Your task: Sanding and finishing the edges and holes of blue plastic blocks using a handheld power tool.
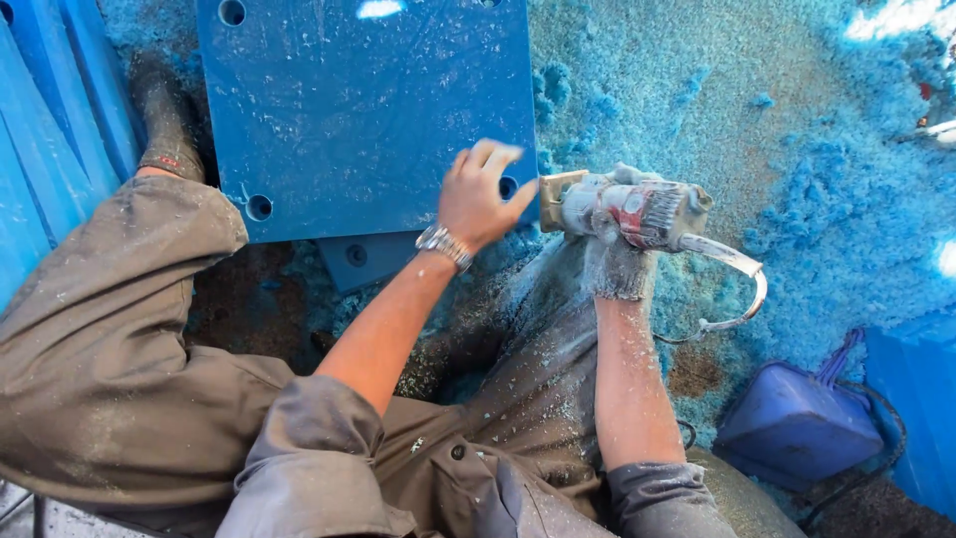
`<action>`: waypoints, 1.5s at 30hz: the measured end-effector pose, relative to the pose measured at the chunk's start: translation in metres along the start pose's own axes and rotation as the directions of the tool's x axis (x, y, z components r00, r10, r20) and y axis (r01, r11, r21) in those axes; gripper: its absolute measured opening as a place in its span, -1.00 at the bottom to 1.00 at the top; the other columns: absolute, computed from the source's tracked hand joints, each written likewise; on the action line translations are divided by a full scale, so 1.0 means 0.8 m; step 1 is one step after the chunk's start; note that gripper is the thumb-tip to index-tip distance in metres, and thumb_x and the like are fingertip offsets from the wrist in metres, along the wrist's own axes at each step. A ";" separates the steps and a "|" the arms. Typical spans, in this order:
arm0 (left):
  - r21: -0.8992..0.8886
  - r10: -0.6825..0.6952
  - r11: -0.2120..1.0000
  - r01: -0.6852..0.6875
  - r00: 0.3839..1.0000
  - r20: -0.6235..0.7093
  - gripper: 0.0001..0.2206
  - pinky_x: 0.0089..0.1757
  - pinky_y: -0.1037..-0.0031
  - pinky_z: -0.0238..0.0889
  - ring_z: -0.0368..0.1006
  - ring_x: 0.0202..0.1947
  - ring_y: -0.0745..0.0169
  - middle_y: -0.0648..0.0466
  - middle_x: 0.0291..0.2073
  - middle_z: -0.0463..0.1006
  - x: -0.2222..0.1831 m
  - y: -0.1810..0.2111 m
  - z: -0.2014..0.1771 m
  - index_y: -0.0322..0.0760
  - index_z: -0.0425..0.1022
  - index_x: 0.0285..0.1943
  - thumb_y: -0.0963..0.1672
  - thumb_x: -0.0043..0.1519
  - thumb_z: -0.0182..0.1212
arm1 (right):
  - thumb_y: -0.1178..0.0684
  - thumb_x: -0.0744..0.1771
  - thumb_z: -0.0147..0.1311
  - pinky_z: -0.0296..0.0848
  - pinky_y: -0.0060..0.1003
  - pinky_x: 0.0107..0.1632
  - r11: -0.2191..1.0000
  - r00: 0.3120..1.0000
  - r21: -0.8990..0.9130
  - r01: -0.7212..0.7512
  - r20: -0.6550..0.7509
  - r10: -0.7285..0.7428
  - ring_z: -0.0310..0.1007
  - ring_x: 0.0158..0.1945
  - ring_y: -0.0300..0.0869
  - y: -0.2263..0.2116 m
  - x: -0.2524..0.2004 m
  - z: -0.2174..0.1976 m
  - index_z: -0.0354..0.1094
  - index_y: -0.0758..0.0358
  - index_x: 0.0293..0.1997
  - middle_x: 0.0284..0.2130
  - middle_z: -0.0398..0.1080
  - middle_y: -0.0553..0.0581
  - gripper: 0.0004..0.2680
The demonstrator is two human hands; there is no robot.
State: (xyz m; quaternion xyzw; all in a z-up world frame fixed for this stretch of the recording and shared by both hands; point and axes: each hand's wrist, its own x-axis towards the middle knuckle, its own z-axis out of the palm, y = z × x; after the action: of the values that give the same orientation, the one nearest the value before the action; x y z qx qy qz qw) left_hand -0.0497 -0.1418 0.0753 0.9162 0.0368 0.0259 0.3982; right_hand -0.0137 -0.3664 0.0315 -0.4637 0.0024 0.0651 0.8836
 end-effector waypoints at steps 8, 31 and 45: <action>0.211 0.054 0.977 -0.022 0.987 -0.148 -0.50 0.33 -0.11 -0.22 -0.14 0.55 -0.01 0.07 0.57 -0.04 -0.059 -0.075 0.067 0.23 0.50 0.35 0.00 0.17 0.41 | 0.35 0.28 0.25 0.37 -0.10 0.39 0.997 0.996 -0.048 0.062 -0.066 -0.065 0.34 0.30 -0.11 -0.017 -0.008 0.035 0.21 0.14 0.29 0.20 0.34 0.07 -0.55; 0.216 0.082 0.974 -0.068 0.995 -0.056 -0.04 0.33 -0.13 -0.24 0.07 0.49 0.00 0.01 0.46 0.23 -0.035 -0.048 0.057 0.08 0.25 0.49 0.33 -0.10 0.40 | 0.21 0.38 0.23 0.52 -0.28 -0.06 0.847 0.998 -0.529 0.049 0.053 -0.025 0.44 -0.15 -0.21 0.057 0.019 0.000 0.29 0.29 0.11 -0.22 0.41 0.08 -0.78; 0.238 0.071 0.970 -0.057 0.996 -0.053 -0.23 0.31 -0.22 -0.11 0.19 0.43 -0.13 -0.05 0.29 0.42 -0.028 -0.045 0.068 0.09 0.41 0.38 0.25 -0.02 0.42 | 0.18 0.34 0.18 0.41 -0.19 0.21 0.765 0.996 -0.643 0.047 0.086 0.011 0.35 0.13 -0.15 0.084 0.016 -0.054 0.16 0.22 0.26 0.07 0.32 0.10 -0.64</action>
State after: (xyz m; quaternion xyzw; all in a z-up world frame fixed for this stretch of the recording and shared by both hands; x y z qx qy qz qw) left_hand -0.0695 -0.1589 0.0116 0.9565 0.0222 0.0619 0.2842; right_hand -0.0066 -0.3629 -0.0490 -0.7353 -0.0618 0.0733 0.6709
